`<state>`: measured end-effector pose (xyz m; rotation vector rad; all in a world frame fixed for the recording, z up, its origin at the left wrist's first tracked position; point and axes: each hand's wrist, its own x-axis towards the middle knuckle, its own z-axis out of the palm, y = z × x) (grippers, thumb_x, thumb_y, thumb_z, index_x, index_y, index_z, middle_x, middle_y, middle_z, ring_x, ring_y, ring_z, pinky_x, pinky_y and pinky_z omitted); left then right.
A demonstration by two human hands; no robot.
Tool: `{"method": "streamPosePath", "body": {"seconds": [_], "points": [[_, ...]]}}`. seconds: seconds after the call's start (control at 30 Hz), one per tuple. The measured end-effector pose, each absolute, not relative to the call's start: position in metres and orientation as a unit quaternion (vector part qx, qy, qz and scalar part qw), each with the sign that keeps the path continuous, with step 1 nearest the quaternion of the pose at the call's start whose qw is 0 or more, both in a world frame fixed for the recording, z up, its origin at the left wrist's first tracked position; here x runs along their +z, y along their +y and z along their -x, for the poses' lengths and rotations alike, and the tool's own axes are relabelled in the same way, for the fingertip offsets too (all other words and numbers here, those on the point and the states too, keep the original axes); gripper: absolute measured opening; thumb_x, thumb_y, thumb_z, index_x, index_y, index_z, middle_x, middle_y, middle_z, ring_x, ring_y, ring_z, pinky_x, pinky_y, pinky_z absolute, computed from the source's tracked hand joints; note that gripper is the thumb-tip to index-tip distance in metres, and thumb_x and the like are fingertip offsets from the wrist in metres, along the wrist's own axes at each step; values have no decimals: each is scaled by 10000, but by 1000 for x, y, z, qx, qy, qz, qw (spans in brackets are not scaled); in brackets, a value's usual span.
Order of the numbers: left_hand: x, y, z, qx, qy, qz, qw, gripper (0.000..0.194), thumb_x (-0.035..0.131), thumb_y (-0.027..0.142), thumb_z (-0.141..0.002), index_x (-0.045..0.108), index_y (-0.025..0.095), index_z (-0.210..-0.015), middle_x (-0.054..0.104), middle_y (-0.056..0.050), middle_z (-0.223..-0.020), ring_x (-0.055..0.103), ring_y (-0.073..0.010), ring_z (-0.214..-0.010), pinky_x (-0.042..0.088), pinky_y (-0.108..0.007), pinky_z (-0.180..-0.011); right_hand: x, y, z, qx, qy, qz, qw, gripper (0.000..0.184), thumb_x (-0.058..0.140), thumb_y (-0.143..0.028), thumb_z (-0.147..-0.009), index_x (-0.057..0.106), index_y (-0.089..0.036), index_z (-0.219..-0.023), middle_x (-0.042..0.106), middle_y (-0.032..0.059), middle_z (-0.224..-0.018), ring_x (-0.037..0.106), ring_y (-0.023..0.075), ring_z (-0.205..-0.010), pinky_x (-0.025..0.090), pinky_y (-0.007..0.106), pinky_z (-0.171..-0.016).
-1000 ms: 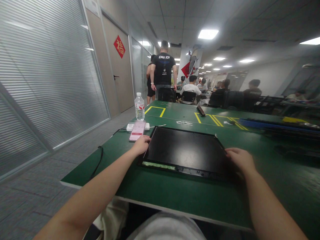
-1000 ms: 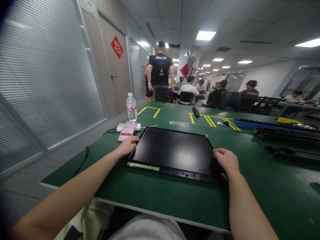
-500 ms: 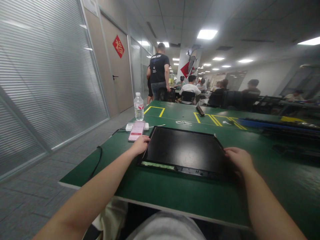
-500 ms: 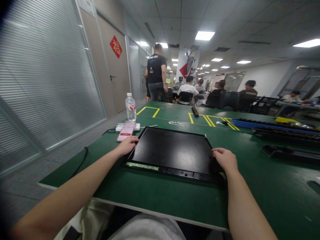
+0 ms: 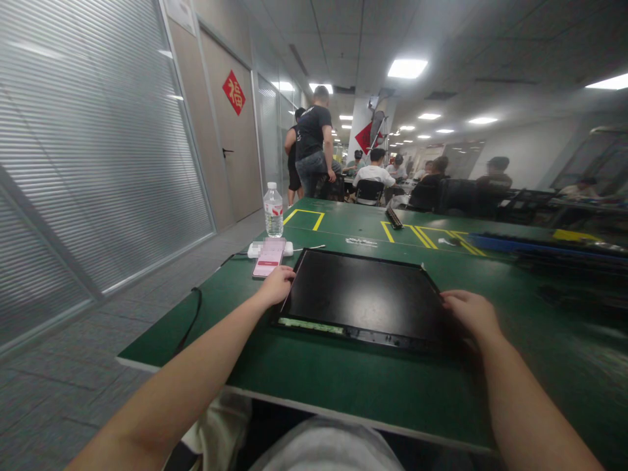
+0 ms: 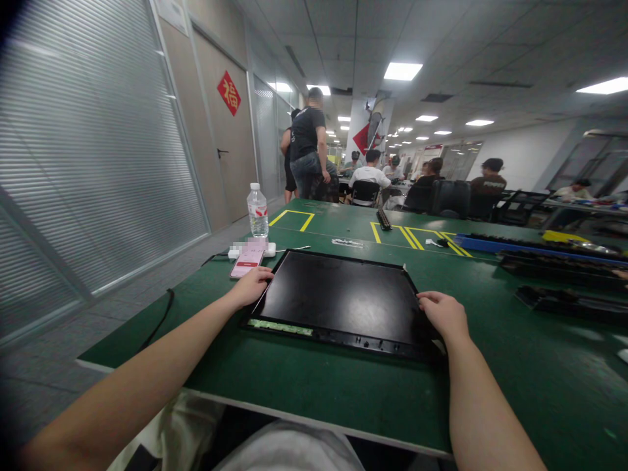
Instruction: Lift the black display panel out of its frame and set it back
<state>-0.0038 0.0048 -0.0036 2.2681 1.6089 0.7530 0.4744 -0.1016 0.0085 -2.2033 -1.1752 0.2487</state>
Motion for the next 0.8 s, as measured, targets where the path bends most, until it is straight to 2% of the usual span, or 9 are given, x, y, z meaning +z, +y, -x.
{"method": "streamPosePath", "body": {"seconds": [0.13, 0.3, 0.47, 0.6, 0.8], "points": [[-5, 4, 2, 252, 557, -782, 120, 439, 441, 28, -780, 804, 150, -995, 696, -119, -1242, 632, -255, -1205, 463, -369, -1110, 10, -103, -472, 97, -445, 832, 318, 315, 570, -327, -690, 808, -248, -879, 771, 61, -835, 677, 251, -814, 472, 337, -683], [-3, 1, 1, 269, 536, -789, 131, 532, 458, 13, -772, 723, 121, -1221, 670, -150, -1251, 614, -266, -1231, 455, -391, -1115, 12, -104, -468, 100, -428, 845, 304, 315, 577, -323, -712, 809, -254, -913, 774, 59, -871, 679, 257, -828, 476, 340, -681], [1, -6, 2, 262, 494, -820, 120, 407, 577, 230, -851, 711, 128, -1221, 616, -168, -1274, 610, -298, -1210, 459, -432, -1108, 9, -103, -470, 62, -447, 841, 299, 310, 586, -316, -706, 816, -250, -903, 774, 66, -887, 676, 256, -832, 477, 341, -683], [7, -12, 7, 224, 447, -859, 108, 498, 684, 394, -815, 693, 157, -1253, 547, -174, -1382, 537, -341, -1294, 411, -481, -1137, 8, -103, -469, 46, -448, 840, 303, 324, 577, -334, -727, 818, -243, -924, 775, 70, -905, 680, 264, -854, 494, 353, -724], [19, -21, 11, 159, 351, -907, 172, 569, 735, 445, -801, 660, 223, -1320, 511, -146, -1475, 482, -329, -1368, 385, -454, -1149, 6, -101, -461, 53, -525, 784, 326, 362, 576, -318, -758, 812, -254, -1025, 775, 52, -1043, 691, 249, -989, 507, 332, -892]]}}
